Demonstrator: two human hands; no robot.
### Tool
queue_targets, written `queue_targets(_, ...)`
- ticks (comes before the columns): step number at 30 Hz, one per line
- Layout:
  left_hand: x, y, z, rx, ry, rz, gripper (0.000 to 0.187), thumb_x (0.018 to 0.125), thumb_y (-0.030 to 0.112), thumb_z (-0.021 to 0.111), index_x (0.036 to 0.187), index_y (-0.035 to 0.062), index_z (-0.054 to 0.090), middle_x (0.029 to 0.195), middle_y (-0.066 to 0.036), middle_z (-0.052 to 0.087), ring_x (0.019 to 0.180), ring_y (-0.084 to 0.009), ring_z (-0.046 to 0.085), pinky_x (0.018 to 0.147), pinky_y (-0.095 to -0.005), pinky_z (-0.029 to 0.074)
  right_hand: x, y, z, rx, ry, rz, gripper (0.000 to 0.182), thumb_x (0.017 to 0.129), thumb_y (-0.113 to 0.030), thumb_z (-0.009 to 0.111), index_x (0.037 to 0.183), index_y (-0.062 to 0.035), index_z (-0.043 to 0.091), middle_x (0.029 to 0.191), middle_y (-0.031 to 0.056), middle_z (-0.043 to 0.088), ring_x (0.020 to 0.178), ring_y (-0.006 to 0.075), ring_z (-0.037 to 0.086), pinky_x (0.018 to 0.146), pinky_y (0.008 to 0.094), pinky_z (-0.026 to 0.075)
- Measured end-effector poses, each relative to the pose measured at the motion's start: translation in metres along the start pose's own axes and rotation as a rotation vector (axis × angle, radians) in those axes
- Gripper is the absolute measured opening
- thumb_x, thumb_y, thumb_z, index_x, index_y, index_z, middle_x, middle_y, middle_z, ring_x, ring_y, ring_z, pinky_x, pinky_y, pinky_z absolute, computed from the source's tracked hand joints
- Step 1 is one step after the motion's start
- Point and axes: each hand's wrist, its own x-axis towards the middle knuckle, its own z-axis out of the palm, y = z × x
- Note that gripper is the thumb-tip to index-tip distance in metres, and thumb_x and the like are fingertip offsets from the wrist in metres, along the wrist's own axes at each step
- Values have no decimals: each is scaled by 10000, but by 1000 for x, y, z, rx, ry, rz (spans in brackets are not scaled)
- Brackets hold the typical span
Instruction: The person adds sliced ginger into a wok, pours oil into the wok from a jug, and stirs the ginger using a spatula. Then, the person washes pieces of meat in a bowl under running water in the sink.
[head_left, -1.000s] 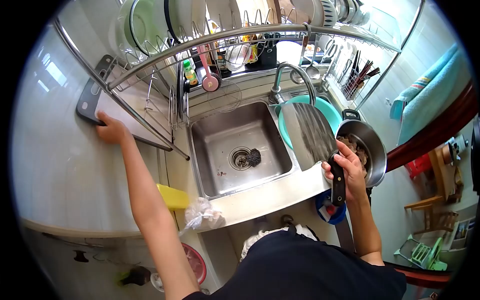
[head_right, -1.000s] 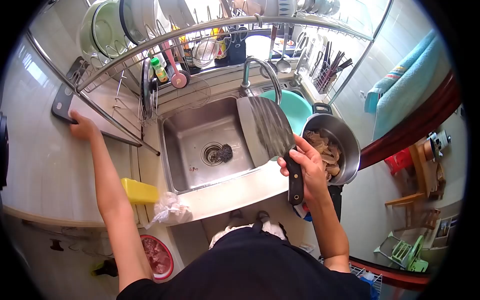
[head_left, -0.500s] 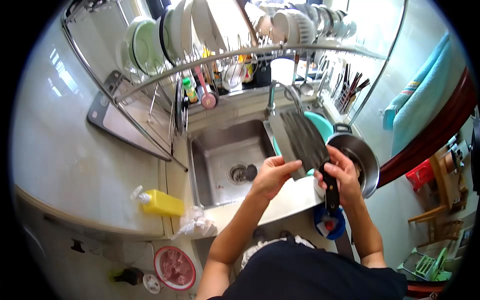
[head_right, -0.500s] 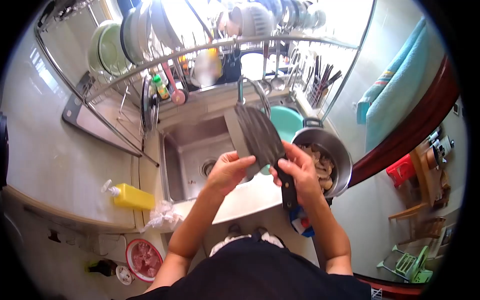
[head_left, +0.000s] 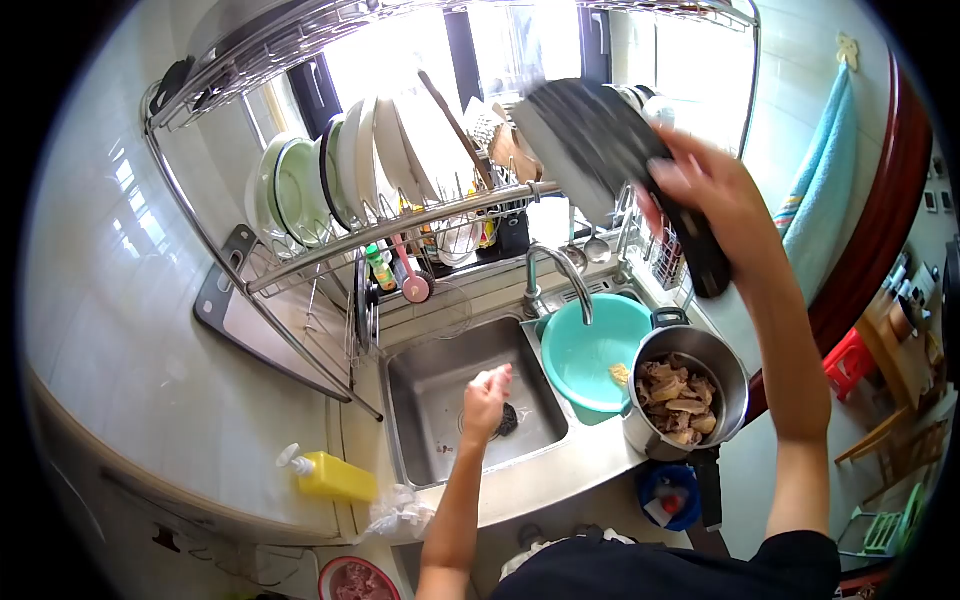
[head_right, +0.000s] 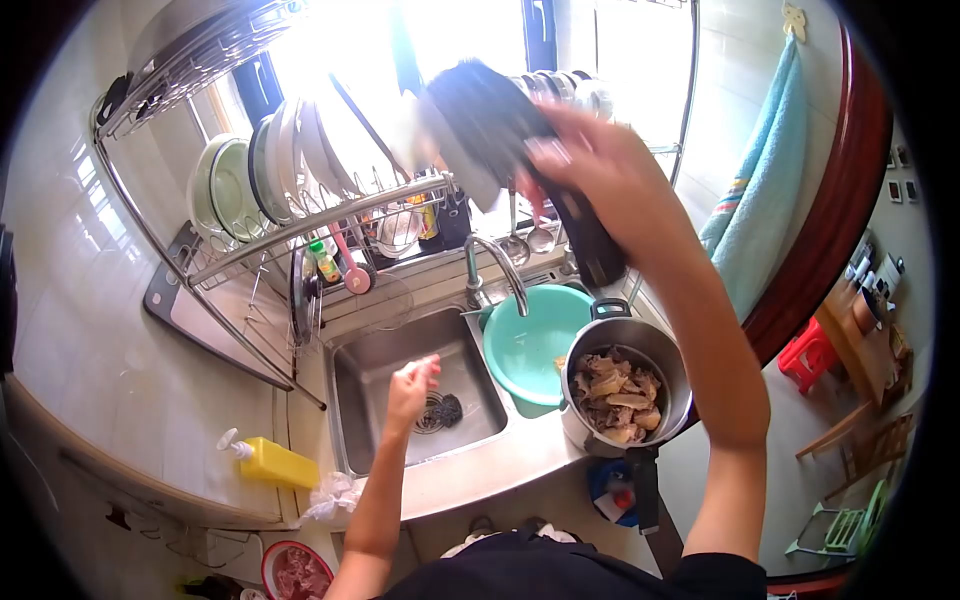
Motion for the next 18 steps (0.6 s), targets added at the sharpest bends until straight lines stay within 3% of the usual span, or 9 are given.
queue_targets(1,-7,-12,-2,271,71,177,227,874,219,613,915,15,704,814,-111,660,659,-162,609,624,-299,465,39,3,2,-118,-100,-66,467,876,-184,516,1264,72,462,726,66,571,589,101,534,556,226,442)
queue_targets(4,-31,-13,-18,424,111,205,195,823,212,665,809,24,714,750,-130,638,630,-194,615,613,-309,459,133,29,43,-212,-5,-46,456,852,-47,549,1273,96,443,760,189,626,574,154,601,515,260,509)
queue_targets(7,-52,-16,-37,421,122,2,220,804,236,689,760,21,704,694,-123,628,610,-203,611,614,-330,459,183,55,74,-377,-61,10,464,807,-41,537,1234,128,467,779,214,637,590,171,636,528,252,532)
queue_targets(9,-59,-23,-47,490,208,-54,246,793,233,711,728,-2,687,592,-74,583,576,-115,545,575,-274,431,218,97,86,-448,-61,-7,388,753,-41,526,1106,113,568,734,193,632,577,177,628,518,275,517)
queue_targets(13,-59,-64,-64,404,269,38,346,908,301,567,760,13,690,607,-96,587,565,-162,548,578,-330,427,239,128,97,-598,-41,-177,242,657,-61,530,839,74,616,631,167,602,555,198,612,517,312,487)
queue_targets(14,-60,-48,-67,461,248,-51,375,931,327,504,808,34,704,772,-191,610,747,-310,619,693,-387,461,244,139,98,-570,-73,-208,205,623,-69,533,756,65,611,595,164,587,551,206,604,528,317,481)
queue_targets(15,-56,-55,-72,464,269,-38,327,922,294,528,845,27,700,764,-200,586,736,-297,606,699,-377,453,239,131,102,-669,-75,-206,256,603,-79,537,791,76,614,597,149,594,550,201,605,530,325,485)
queue_targets(16,-52,-55,-77,463,300,-43,253,884,240,595,830,13,693,710,-177,564,675,-288,586,657,-373,450,252,143,101,-1039,-121,-179,252,710,-58,568,905,95,612,736,154,651,696,177,651,649,297,511)
queue_targets(18,-42,-40,-88,457,396,68,191,763,150,732,754,-24,656,641,-128,575,570,-240,568,566,-344,446,233,133,104,-1046,-109,-133,253,716,-73,567,908,83,619,757,161,652,714,192,651,660,310,510)
